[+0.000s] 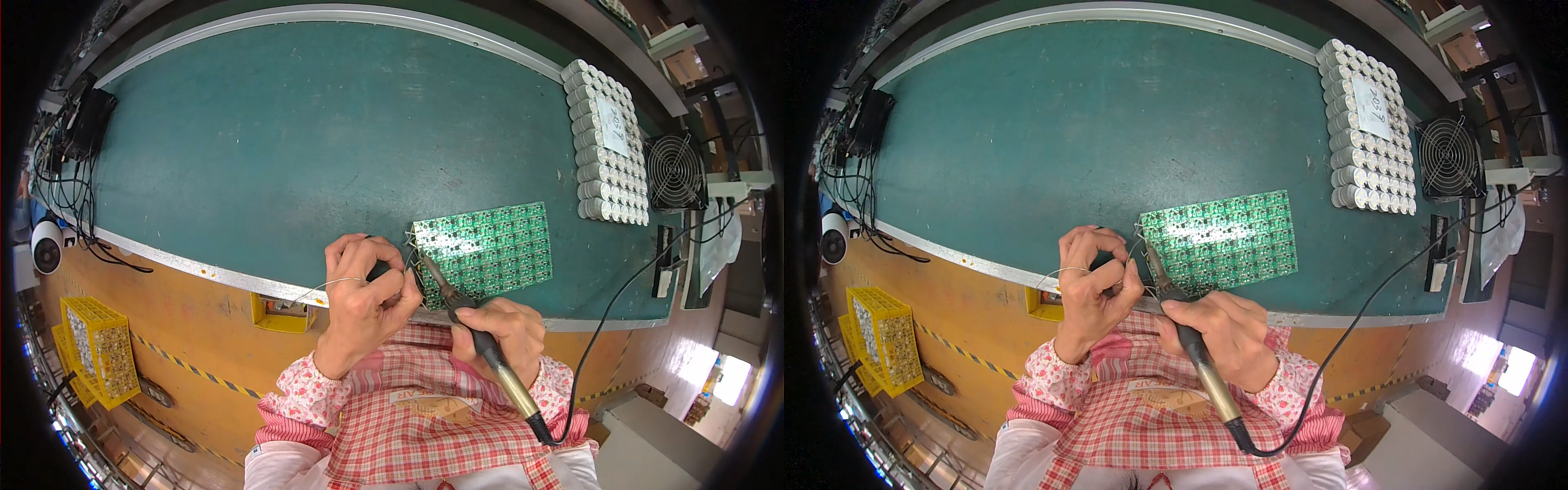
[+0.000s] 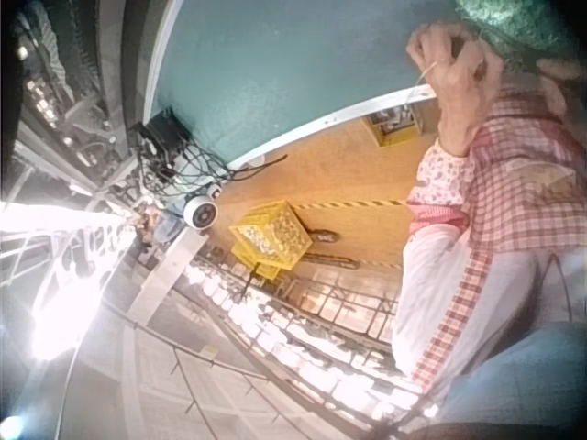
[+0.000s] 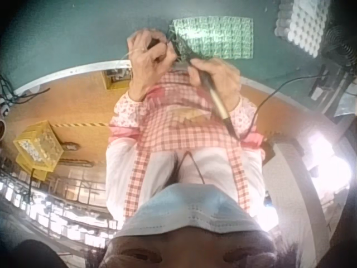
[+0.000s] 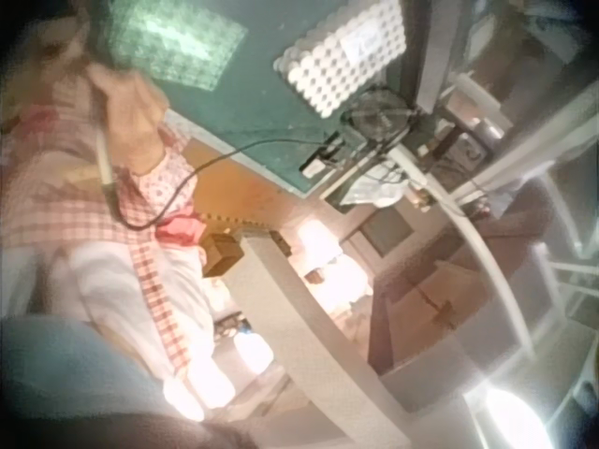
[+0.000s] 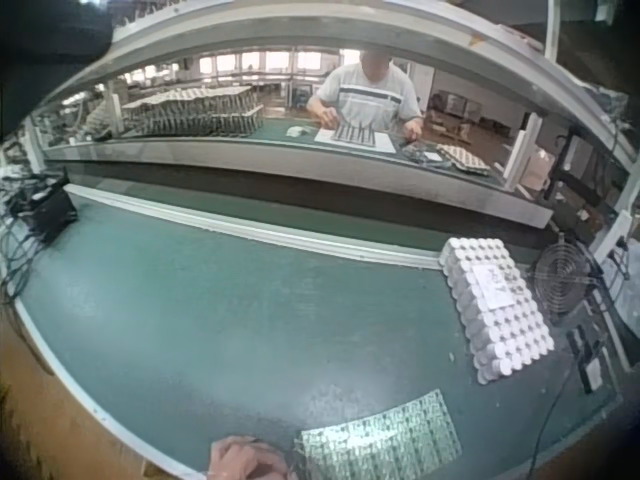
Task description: The person solders connections onto a circuit board using a soldering iron and solder wire, turning and holding the board by hand to reach different spots.
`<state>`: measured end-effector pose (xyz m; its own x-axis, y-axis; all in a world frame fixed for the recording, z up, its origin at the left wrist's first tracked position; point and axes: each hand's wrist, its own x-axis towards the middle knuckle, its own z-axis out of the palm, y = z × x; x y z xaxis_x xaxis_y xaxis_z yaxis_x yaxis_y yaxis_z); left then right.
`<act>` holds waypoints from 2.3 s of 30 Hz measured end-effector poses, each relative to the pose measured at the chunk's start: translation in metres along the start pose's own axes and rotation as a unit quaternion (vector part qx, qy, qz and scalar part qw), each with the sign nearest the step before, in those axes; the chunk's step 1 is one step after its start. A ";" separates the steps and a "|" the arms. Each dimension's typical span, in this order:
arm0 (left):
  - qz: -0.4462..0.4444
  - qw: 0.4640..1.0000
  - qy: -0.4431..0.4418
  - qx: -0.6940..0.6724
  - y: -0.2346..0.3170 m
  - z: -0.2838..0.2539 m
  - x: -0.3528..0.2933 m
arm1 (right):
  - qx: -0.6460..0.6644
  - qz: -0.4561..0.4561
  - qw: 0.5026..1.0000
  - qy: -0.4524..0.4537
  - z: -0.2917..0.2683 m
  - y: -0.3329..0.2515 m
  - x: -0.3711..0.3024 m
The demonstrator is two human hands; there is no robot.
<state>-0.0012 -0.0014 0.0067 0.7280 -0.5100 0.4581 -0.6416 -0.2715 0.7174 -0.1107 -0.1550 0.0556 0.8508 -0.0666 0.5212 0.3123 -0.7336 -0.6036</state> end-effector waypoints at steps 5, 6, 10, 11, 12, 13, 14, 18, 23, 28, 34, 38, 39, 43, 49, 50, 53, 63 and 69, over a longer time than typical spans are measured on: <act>-0.002 1.000 0.007 -0.004 0.000 -0.002 -0.001 | 0.019 -0.002 1.000 0.003 -0.007 -0.002 0.001; -0.002 1.000 0.007 -0.004 0.000 -0.002 -0.002 | 0.017 0.006 1.000 0.011 -0.006 -0.001 -0.001; -0.003 1.000 0.013 -0.009 -0.002 -0.002 -0.002 | 0.014 0.027 0.999 0.029 -0.007 0.000 -0.004; -0.005 1.000 0.016 -0.011 -0.002 -0.002 -0.002 | 0.014 0.026 0.999 0.030 -0.006 0.001 -0.004; -0.005 1.000 0.016 -0.011 -0.002 -0.002 -0.002 | 0.022 0.030 0.999 0.032 -0.006 0.002 -0.003; -0.002 1.000 0.017 -0.010 -0.002 -0.002 -0.002 | 0.029 0.033 0.998 0.033 -0.005 0.003 -0.004; 0.000 1.000 0.017 -0.010 -0.002 -0.001 -0.002 | 0.029 0.033 0.998 0.034 -0.005 0.004 -0.004; 0.000 1.000 0.013 -0.005 -0.001 -0.002 -0.002 | 0.035 0.049 0.998 0.032 -0.005 0.007 -0.008; -0.008 1.000 -0.013 -0.006 -0.005 -0.004 -0.007 | 0.036 0.062 0.996 0.044 -0.013 0.009 -0.014; -0.006 0.998 -0.058 0.011 0.004 -0.013 -0.009 | 0.009 0.066 0.991 0.115 -0.028 0.020 -0.027; -0.001 0.996 -0.070 0.048 0.010 -0.012 -0.012 | -0.115 0.127 0.979 0.108 -0.046 0.032 -0.040; -0.020 0.996 -0.067 0.048 0.007 -0.010 -0.010 | -0.043 0.176 0.973 0.144 -0.042 0.026 -0.045; -0.019 0.996 -0.068 0.049 0.008 -0.009 -0.008 | -0.042 0.178 0.972 0.145 -0.040 0.021 -0.043; -0.073 0.996 -0.044 0.031 0.007 -0.007 -0.003 | 0.098 0.246 0.946 0.185 -0.029 0.013 -0.031; -0.065 0.997 -0.009 0.026 0.004 0.001 0.006 | 0.132 0.195 0.966 0.104 -0.015 0.011 -0.008; -0.048 0.999 -0.003 0.023 0.002 0.002 0.007 | 0.132 0.189 0.967 0.109 -0.012 0.011 -0.006; -0.031 0.999 -0.001 0.023 -0.001 0.004 0.006 | 0.139 0.187 0.966 0.111 -0.011 0.014 -0.009; -0.020 0.999 -0.009 0.023 0.001 0.001 0.007 | 0.121 0.200 0.961 0.146 -0.023 0.020 -0.025; -0.021 0.998 -0.049 0.018 0.003 -0.005 0.000 | 0.107 0.241 0.946 0.188 -0.030 0.020 -0.031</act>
<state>-0.0018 0.0020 0.0112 0.7285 -0.5741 0.3737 -0.6208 -0.3229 0.7144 -0.1435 -0.1882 0.0454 0.7182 -0.6239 0.3081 0.0388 -0.4061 -0.9130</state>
